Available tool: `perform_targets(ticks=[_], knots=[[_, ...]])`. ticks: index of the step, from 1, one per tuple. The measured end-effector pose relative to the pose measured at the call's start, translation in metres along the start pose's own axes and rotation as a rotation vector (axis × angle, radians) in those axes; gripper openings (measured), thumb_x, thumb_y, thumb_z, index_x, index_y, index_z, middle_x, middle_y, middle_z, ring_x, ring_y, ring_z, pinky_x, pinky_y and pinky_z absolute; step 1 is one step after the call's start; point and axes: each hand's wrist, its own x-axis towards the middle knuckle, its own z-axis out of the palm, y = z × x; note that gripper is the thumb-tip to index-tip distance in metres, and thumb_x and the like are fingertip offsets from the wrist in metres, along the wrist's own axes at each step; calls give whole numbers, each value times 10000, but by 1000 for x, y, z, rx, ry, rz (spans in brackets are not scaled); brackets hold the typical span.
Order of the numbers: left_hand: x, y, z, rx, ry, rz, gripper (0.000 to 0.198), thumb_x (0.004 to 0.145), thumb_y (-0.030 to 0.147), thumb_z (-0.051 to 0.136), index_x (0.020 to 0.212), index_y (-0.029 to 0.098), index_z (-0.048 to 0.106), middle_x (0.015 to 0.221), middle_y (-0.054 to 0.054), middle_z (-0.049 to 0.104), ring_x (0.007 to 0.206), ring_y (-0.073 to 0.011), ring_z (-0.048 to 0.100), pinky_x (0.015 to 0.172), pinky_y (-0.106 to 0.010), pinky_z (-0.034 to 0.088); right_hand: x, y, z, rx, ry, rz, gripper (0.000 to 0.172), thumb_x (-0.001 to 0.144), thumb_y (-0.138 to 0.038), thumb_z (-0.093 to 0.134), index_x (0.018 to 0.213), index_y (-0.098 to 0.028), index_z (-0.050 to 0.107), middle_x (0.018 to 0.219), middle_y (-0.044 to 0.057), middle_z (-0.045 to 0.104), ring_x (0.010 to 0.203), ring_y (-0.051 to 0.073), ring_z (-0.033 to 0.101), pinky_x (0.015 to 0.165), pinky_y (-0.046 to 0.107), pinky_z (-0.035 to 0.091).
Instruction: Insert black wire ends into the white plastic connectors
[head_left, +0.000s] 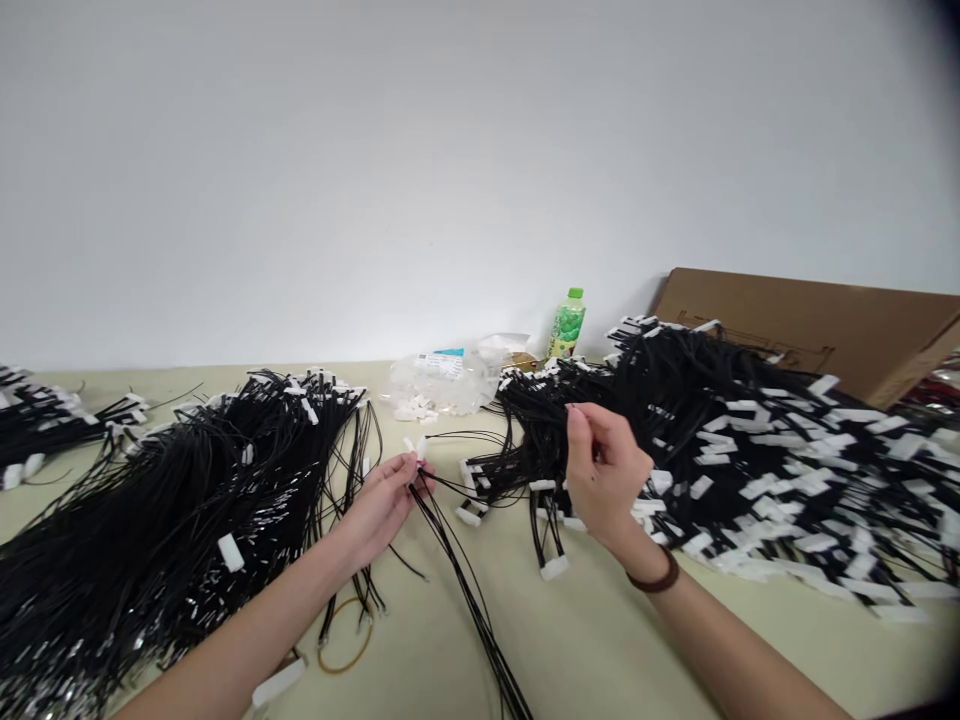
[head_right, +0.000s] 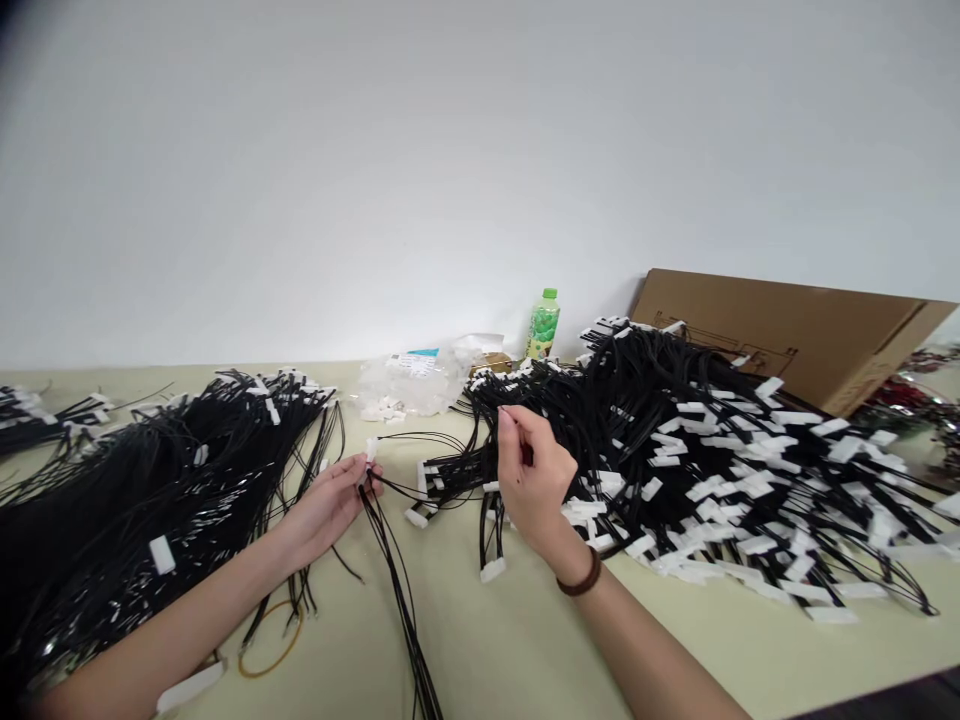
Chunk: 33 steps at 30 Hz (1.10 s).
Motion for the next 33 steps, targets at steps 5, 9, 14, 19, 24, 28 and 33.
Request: perform_targets(ticks=[5,9,14,19,24,28,33], knots=[[2,-1,-1,-29,6,13,109,716,216,665,706,120,614,702,-25,609,635,-94,544,691,-236,457,7,-2,-1,254,86,273,171,864,-303,479,899,-142,524,516,-59,453,382,30,429,377,142,329],[3,-2,-2,-27,16,33,108,717,218,664,711,119,621,707,-24,610,634,-95,547,693,-239,459,19,-7,-3,517,115,387,192,877,-355,457,875,-164,447,441,-115,303,306,9,275,331,134,289],[2,-2,-1,17,23,39,141,704,252,678,711,124,619,715,-23,612,638,-99,549,687,-242,449,27,-12,-5,631,101,414,197,877,-368,463,860,-182,400,434,-128,260,316,11,245,344,149,354],[2,-2,0,1,21,44,143,698,251,683,713,124,619,711,-19,608,646,-96,546,700,-242,449,19,-14,-6,626,59,384,172,885,-345,445,869,-176,416,439,-122,263,320,16,254,341,147,326],[0,0,1,11,13,9,122,713,233,669,705,122,620,701,-26,609,662,-101,548,712,-243,452,6,-10,-7,283,-49,189,135,888,-269,431,925,-162,504,523,-63,441,392,32,407,412,162,360],[0,0,-1,26,-25,3,139,698,253,686,721,131,625,734,-30,616,689,-103,550,730,-244,448,8,-7,-6,9,-195,-115,124,865,-199,461,874,-157,577,709,14,586,556,53,504,535,177,400],[0,-2,-2,84,-95,-19,184,666,290,712,724,140,624,729,-23,616,655,-101,545,695,-243,435,10,-4,-1,-4,-308,-167,146,866,-182,464,872,-154,607,704,20,569,593,63,485,551,181,388]])
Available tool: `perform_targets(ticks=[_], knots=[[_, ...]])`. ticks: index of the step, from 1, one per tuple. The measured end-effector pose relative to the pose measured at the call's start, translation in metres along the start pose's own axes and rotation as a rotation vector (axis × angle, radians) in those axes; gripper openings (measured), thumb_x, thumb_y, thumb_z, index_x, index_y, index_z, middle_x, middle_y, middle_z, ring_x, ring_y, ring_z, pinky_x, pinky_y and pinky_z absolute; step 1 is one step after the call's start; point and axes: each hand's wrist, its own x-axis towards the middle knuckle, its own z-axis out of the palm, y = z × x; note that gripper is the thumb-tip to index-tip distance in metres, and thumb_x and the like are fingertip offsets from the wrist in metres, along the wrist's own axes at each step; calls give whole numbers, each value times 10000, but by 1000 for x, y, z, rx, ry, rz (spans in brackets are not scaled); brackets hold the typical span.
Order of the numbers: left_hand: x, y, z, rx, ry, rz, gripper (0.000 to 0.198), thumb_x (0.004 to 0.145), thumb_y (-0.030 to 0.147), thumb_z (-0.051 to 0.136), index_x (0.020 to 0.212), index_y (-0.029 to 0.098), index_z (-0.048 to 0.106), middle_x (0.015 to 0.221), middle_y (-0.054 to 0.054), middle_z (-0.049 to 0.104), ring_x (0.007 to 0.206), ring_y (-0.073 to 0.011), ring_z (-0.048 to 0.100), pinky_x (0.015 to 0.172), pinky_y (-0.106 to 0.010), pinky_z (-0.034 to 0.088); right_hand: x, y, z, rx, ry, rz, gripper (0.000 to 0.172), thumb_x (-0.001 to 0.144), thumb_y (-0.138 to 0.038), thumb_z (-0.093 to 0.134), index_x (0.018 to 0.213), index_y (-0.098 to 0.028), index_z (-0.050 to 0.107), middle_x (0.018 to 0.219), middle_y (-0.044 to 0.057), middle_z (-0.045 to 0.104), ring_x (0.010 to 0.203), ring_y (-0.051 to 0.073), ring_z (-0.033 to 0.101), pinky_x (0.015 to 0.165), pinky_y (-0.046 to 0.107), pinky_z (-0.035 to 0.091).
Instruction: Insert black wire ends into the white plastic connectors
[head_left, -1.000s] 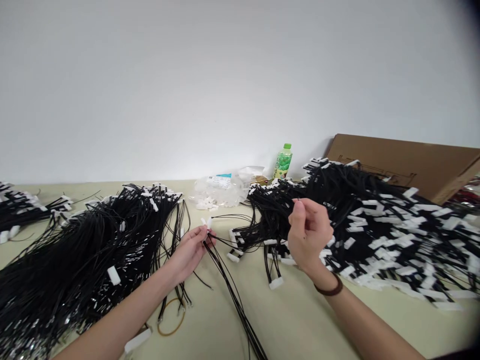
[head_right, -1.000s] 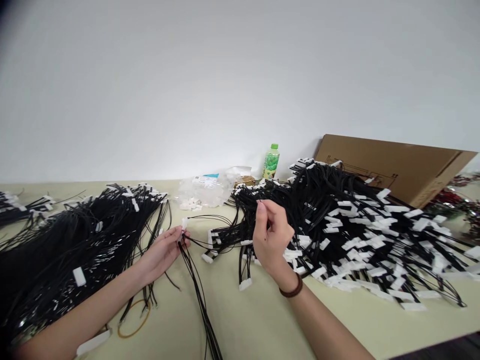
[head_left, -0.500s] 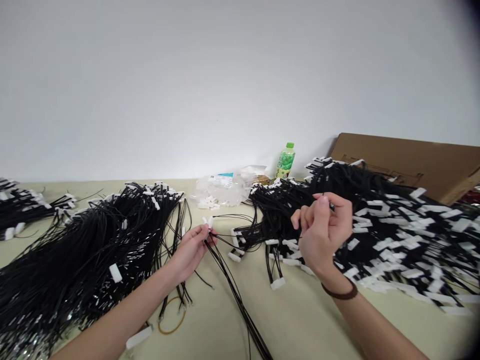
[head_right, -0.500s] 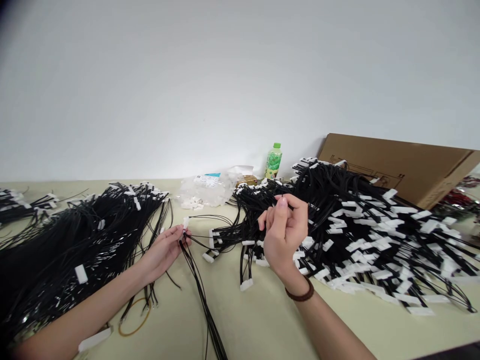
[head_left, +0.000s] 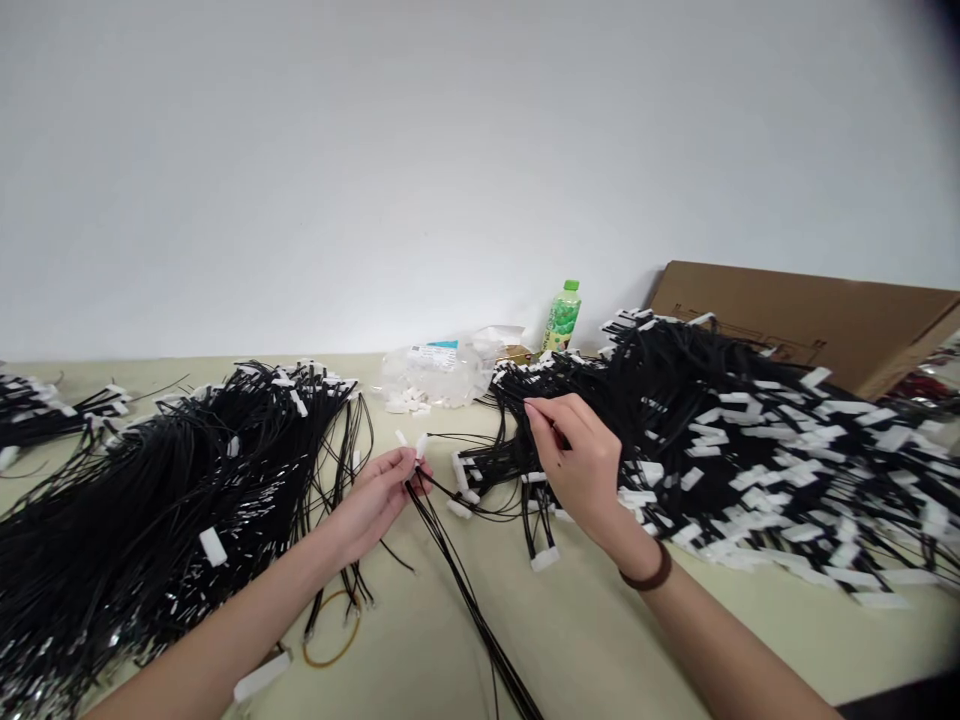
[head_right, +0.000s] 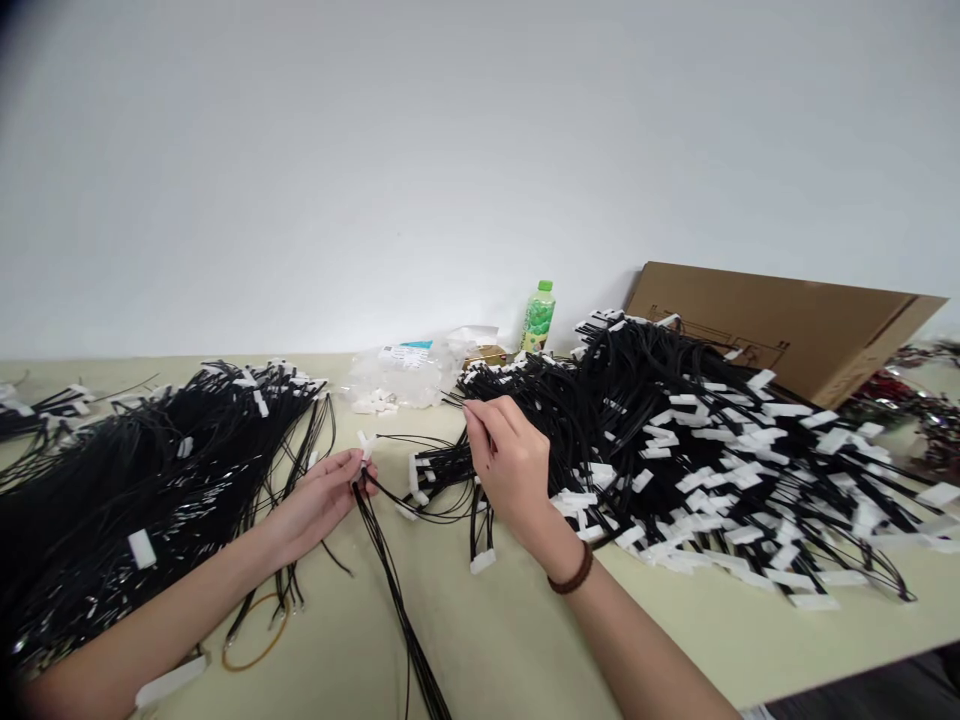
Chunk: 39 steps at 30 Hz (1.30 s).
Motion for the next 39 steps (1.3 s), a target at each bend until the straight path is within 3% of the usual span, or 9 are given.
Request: perform_targets(ticks=[4,9,13,27,39], knots=[[-2,1,3,49,-75,-18,195,681,307,697,708,137,606,722,-26,612,642,-98,538,670,-230,419,-8,-5,7,17,-66,-26,123,847,-167,495,811,-151,612,709,24,567,629,69,503,561,179,386],[-5,2,6,91,-155,-36,190,715,309,664,689,142,578,710,-26,607,621,-104,534,636,-228,399,-21,-21,18,22,-174,-232,146,829,-148,517,703,-151,590,609,3,527,597,71,470,575,190,366],[-6,2,6,107,-172,-39,198,716,317,662,685,142,575,710,-28,606,623,-107,534,640,-231,392,-24,-26,22,7,-203,-298,198,833,-150,506,645,-152,568,574,-2,501,565,74,423,562,202,342],[-7,3,8,145,-186,-18,220,727,335,649,696,141,551,715,-14,599,625,-99,528,642,-229,384,-26,-25,23,21,-184,-301,194,810,-143,529,618,-146,555,562,-5,491,561,75,405,558,206,321],[-8,3,9,233,-187,29,240,732,367,635,695,143,557,704,-11,600,620,-105,538,643,-235,379,-27,-25,24,121,-215,-179,160,813,-143,509,668,-140,578,584,0,499,568,70,434,553,196,332]])
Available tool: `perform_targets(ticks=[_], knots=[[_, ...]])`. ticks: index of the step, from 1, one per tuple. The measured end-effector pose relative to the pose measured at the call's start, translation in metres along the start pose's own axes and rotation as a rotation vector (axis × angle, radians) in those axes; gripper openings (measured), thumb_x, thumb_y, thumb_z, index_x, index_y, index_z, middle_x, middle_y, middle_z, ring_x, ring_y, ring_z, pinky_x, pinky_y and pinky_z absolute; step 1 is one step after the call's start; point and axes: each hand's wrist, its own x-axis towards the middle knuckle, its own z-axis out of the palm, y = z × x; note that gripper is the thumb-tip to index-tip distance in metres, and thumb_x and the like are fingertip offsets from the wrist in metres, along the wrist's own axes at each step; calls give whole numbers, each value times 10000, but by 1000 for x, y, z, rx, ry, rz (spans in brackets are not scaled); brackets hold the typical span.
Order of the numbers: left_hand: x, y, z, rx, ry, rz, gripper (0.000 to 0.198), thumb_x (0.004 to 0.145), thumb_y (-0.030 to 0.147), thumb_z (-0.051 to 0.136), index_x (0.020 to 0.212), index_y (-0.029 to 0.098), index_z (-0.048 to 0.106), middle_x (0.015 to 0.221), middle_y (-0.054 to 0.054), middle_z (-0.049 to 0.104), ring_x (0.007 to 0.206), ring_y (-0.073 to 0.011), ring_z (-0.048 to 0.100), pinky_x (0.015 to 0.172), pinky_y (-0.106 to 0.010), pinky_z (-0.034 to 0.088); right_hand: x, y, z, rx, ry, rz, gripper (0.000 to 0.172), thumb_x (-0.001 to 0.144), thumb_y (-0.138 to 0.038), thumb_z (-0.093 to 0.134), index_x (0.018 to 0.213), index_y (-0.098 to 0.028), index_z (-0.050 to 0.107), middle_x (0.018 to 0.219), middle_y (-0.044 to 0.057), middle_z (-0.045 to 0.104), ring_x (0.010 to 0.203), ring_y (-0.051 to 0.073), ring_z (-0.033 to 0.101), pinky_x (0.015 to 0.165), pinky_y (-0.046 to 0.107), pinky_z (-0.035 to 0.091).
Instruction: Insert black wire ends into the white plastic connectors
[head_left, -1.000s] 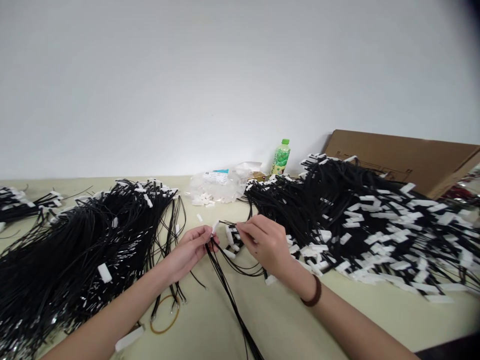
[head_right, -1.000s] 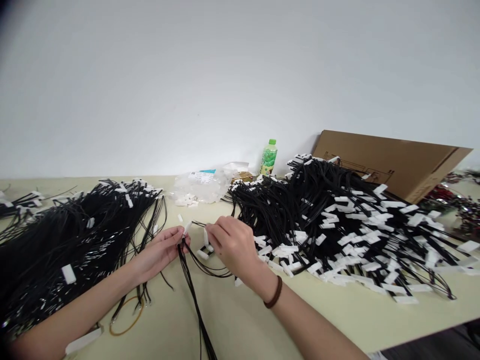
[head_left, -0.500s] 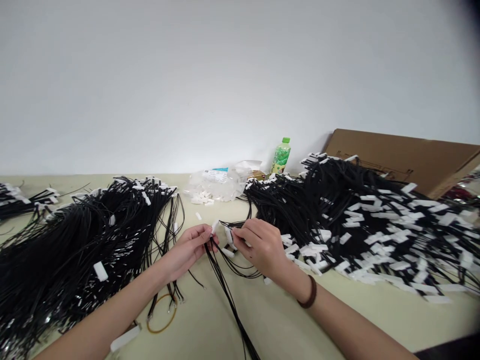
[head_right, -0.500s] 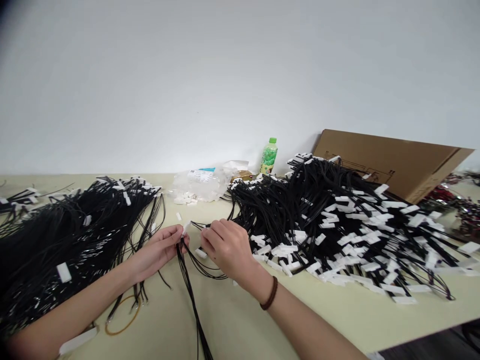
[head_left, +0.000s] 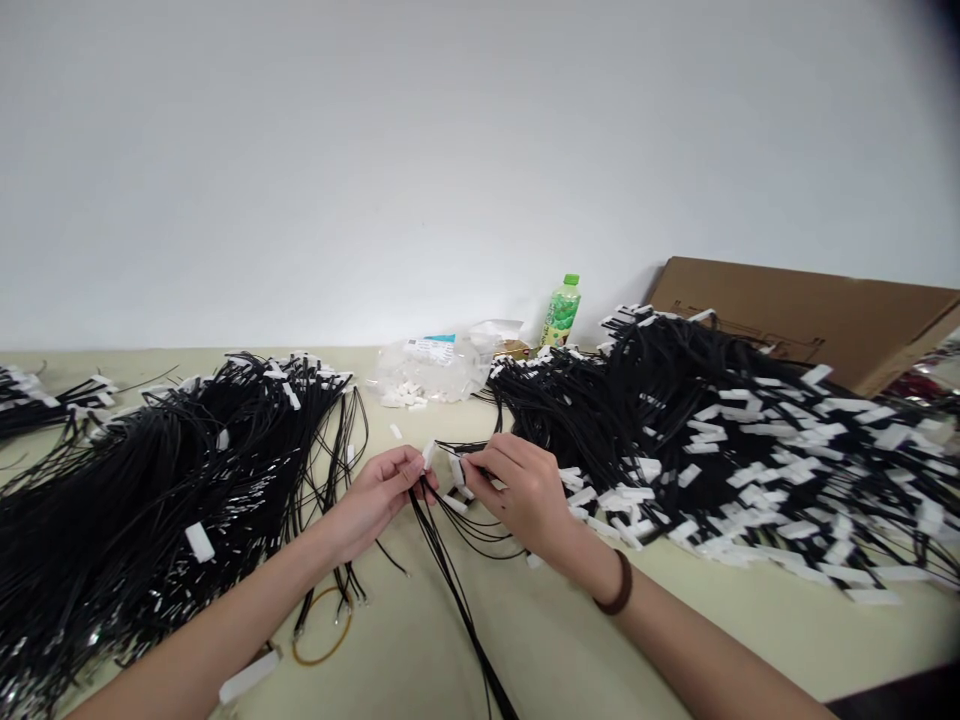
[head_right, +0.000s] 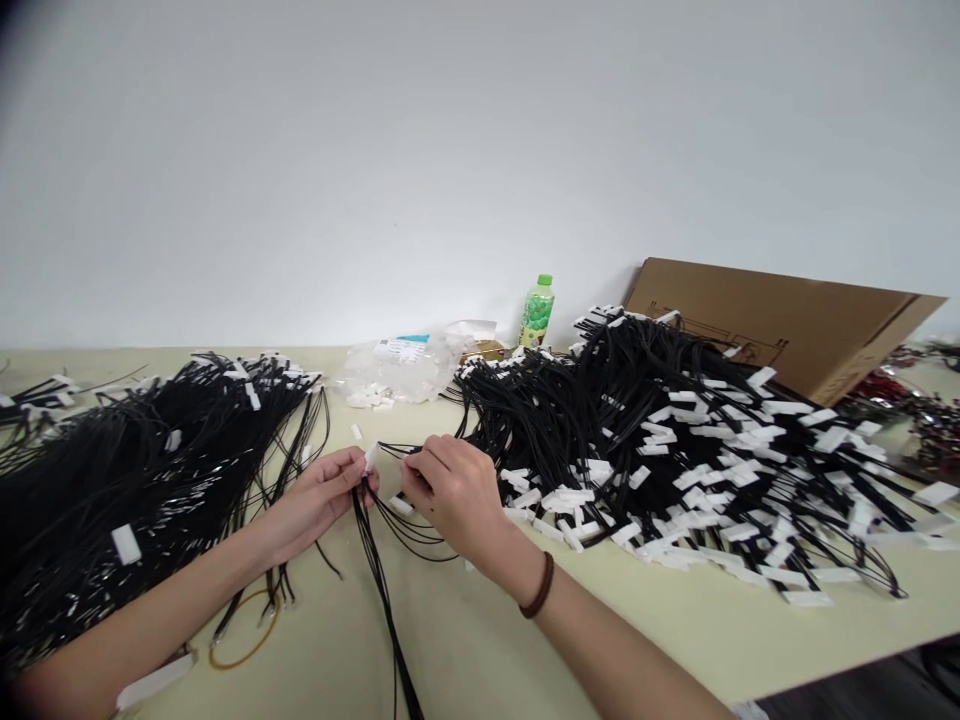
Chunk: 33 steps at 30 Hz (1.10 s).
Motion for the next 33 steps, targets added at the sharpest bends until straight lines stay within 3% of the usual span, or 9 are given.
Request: perform_targets(ticks=[7,11,20,25,30,33], knots=[[1,-2,-1,31,-1,35,242,749,376,613,699,147,556,699,-5,599,613,-101,540,634,-231,381,-1,-3,2,185,-84,252,162,804,-155,515,646,-144,553,566,-24,442,556,55,397,533,184,302],[1,-3,-1,62,-4,55,243,756,377,604,696,146,560,688,-1,596,603,-99,535,622,-231,379,0,-5,2,219,-104,321,180,794,-155,522,615,-140,528,553,-28,416,560,57,377,534,190,288],[0,0,2,178,-34,67,261,763,397,584,696,146,559,687,2,598,600,-105,539,627,-241,392,2,-2,-4,150,-153,250,158,829,-176,492,684,-145,548,615,3,478,647,100,390,608,229,320],[-2,1,3,226,-79,41,271,770,409,569,702,148,551,685,5,598,600,-111,550,624,-243,398,3,-2,-5,70,-193,150,143,851,-201,465,747,-142,543,776,52,523,770,139,425,699,268,369],[-3,3,5,256,-114,35,265,771,408,566,715,148,557,681,2,596,607,-112,543,613,-234,393,-1,-2,-1,342,-264,181,75,837,-150,451,776,-155,495,1021,67,572,945,132,518,820,259,422],[-4,3,5,247,-126,31,257,768,403,570,710,153,560,673,1,593,609,-115,545,614,-237,393,2,-3,-3,455,-366,275,89,838,-148,444,863,-166,527,921,38,613,826,103,562,749,226,436]])
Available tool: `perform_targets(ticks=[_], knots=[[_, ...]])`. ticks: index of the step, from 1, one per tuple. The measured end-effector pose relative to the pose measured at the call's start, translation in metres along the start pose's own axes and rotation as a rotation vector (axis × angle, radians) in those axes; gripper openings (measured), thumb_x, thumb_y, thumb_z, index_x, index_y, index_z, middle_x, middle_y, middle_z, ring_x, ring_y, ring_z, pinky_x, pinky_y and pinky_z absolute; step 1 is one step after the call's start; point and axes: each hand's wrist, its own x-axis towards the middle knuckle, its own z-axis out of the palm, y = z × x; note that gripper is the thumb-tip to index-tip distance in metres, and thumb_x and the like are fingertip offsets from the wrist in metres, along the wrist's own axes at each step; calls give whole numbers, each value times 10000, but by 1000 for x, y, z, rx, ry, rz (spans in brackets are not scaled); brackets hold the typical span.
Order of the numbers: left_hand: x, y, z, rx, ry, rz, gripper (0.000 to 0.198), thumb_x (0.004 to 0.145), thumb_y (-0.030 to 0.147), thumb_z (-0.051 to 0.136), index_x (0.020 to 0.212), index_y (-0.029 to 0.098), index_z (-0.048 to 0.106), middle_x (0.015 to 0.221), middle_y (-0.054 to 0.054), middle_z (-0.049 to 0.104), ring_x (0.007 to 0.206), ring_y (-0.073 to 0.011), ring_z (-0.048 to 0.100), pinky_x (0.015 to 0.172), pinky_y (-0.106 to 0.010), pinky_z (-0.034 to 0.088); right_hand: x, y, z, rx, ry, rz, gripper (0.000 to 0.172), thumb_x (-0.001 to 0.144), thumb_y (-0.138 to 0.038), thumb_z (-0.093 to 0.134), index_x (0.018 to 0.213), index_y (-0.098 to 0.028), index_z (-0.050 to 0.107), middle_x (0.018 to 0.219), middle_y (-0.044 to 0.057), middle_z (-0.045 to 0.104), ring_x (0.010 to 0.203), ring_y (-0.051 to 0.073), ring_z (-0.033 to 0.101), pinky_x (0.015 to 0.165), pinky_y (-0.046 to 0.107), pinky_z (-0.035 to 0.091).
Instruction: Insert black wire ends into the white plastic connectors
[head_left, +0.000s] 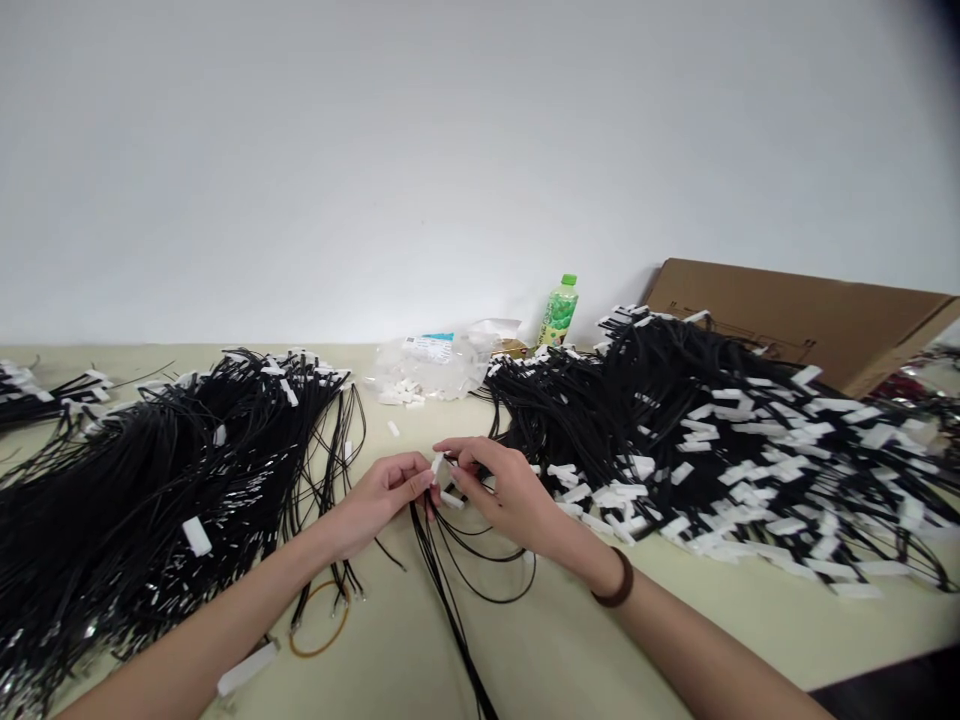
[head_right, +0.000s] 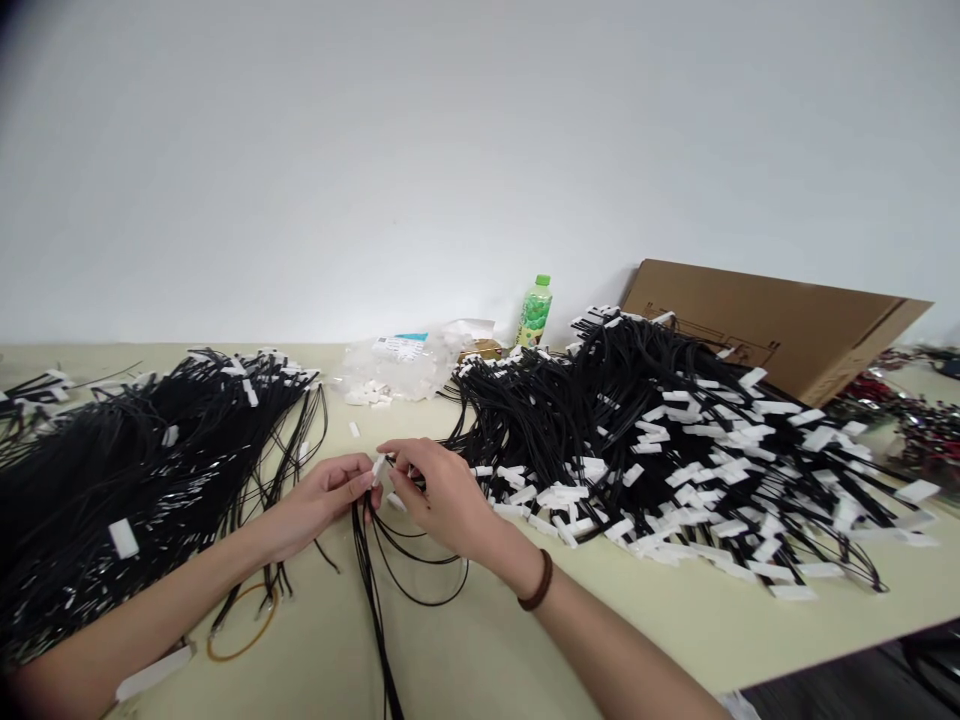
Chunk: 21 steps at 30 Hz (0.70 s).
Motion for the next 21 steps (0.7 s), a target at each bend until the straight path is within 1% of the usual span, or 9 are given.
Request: perform_targets(ticks=[2,6,9,11,13,15,16,18,21], knots=[[0,0,0,-9,-7,-4,254,766,399,575,704,153,562,670,0,594,605,-116,545,614,-239,394,2,-4,-3,31,-30,51,119,836,-154,452,902,-166,550,830,22,615,715,87,549,678,206,426],[0,-1,0,-30,-15,-19,256,759,397,584,698,149,564,671,-6,596,601,-117,544,612,-243,402,5,-10,-8,67,-44,91,145,826,-138,456,912,-150,572,800,18,607,593,58,481,557,168,378],[1,-1,1,-46,-7,-37,251,754,389,594,692,147,567,669,-5,597,600,-116,547,620,-246,405,5,-8,-8,45,-62,83,173,825,-120,454,950,-152,570,761,4,600,548,51,445,533,166,373],[2,-1,0,-72,11,-43,250,751,385,600,691,145,573,671,-8,601,602,-118,550,624,-247,405,5,-3,-6,-27,-38,44,130,828,-128,469,909,-152,568,825,19,615,636,68,504,612,188,422],[3,-2,-1,-119,48,-36,248,751,380,603,694,140,582,684,-15,608,616,-119,555,640,-249,408,3,3,-4,-177,37,-19,87,837,-148,477,847,-149,563,959,47,616,825,115,546,750,245,453],[4,-4,-2,-184,101,-23,239,747,369,613,703,135,591,702,-20,614,636,-118,560,663,-248,412,2,6,-2,-377,131,-88,100,847,-165,470,863,-149,567,1079,70,588,1001,178,505,863,329,436],[5,-4,-3,-222,133,-20,233,741,363,622,707,134,595,709,-21,615,644,-118,561,674,-248,415,1,6,-1,-461,169,-121,118,851,-168,464,898,-150,571,1117,78,573,1045,198,478,891,360,424],[6,-6,-5,-298,187,-22,223,718,349,652,712,131,602,716,-23,616,655,-117,562,693,-251,424,0,3,0,-538,211,-193,165,854,-170,460,980,-153,566,1131,85,564,1069,204,452,914,381,415],[7,-8,-7,-386,234,-26,211,686,319,690,703,126,608,702,-20,611,650,-107,551,691,-239,430,-2,-4,3,-498,134,-349,188,846,-154,467,1008,-169,563,1092,64,576,1054,176,456,913,345,429]])
